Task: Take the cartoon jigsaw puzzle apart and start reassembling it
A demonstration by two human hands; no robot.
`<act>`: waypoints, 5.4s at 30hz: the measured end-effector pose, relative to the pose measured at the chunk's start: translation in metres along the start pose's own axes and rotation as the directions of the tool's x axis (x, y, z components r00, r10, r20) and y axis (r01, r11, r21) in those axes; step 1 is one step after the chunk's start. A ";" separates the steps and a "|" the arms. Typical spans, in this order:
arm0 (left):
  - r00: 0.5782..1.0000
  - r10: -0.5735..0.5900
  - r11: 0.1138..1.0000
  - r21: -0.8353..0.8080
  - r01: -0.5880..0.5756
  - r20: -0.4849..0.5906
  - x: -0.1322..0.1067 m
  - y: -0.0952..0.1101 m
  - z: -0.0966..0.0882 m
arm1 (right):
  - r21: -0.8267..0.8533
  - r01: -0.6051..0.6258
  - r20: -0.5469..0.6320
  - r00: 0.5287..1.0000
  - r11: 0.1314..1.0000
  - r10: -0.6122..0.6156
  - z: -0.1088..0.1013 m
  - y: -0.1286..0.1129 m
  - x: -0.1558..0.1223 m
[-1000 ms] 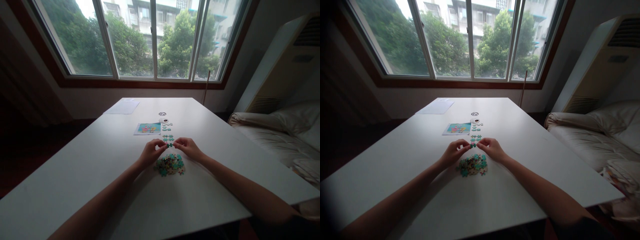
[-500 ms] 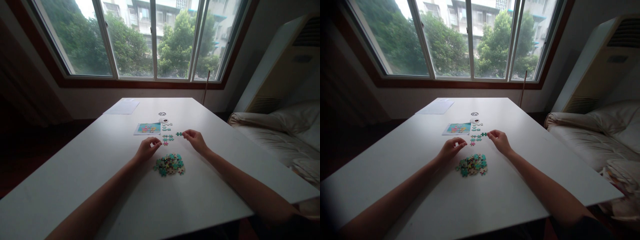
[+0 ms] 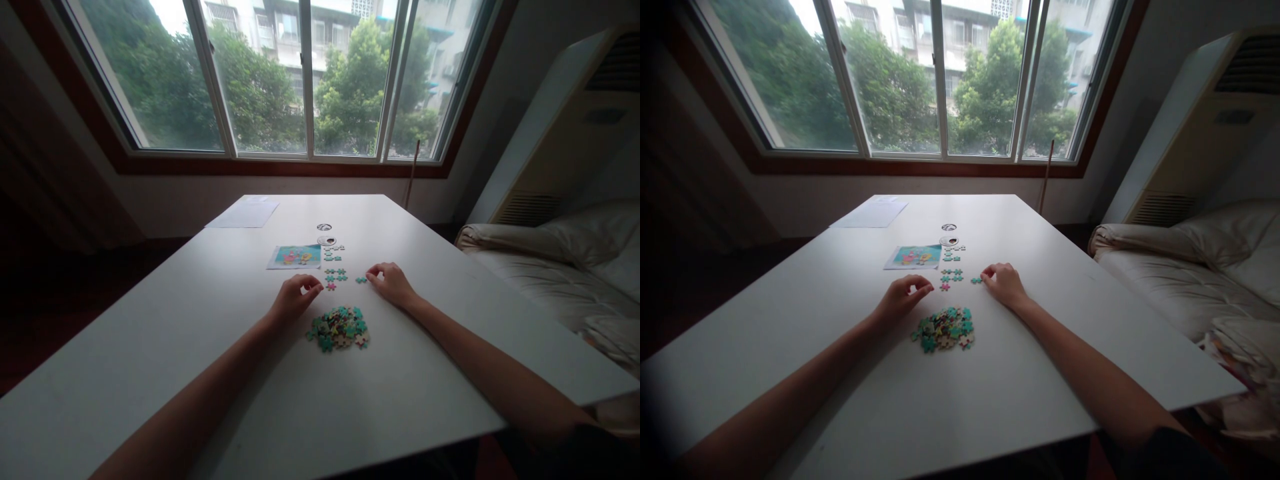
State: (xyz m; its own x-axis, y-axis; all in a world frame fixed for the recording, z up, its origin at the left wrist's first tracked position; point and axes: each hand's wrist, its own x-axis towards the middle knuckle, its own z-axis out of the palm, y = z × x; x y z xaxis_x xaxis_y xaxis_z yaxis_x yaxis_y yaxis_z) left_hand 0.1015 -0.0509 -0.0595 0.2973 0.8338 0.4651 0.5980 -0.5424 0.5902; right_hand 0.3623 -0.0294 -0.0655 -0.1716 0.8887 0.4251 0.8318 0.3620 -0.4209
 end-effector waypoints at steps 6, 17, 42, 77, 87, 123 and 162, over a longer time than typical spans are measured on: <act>1.000 0.002 1.000 0.012 -0.002 0.013 0.001 0.000 0.000 | -0.053 0.064 0.027 0.998 0.997 -0.062 0.003 -0.003 -0.001; 0.999 -0.005 1.000 0.021 0.005 0.035 0.001 0.000 0.004 | -0.046 0.066 0.046 0.997 0.997 -0.064 0.012 -0.008 0.009; 0.859 0.145 0.989 -0.061 -0.132 0.491 0.000 0.026 -0.020 | 0.041 0.152 -0.034 0.988 0.987 -0.151 0.013 -0.008 0.004; 0.962 -0.021 0.936 -0.332 0.114 0.273 0.002 0.028 -0.001 | 0.403 0.195 0.097 0.963 0.894 -0.253 -0.004 -0.068 -0.029; 0.983 -0.042 0.943 -0.317 0.098 0.178 0.004 0.020 -0.005 | 0.425 0.076 0.074 0.990 0.902 -0.118 -0.006 -0.052 -0.018; 0.970 -0.092 0.978 -0.161 0.130 0.224 0.000 0.004 -0.001 | 0.060 -0.080 0.247 0.967 0.995 0.063 0.022 0.005 0.055; 0.842 0.141 0.978 -0.207 -0.036 0.521 -0.001 0.023 -0.013 | 0.371 0.161 0.208 0.946 0.915 -0.251 -0.012 -0.051 -0.024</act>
State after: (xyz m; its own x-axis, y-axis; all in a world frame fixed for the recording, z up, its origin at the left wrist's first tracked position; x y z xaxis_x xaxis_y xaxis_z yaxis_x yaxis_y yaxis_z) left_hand 0.1051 -0.0652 -0.0379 0.7225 0.6789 0.1310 0.4198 -0.5813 0.6971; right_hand 0.3299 -0.0722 -0.0444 -0.4804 0.8081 0.3408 0.5376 0.5784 -0.6135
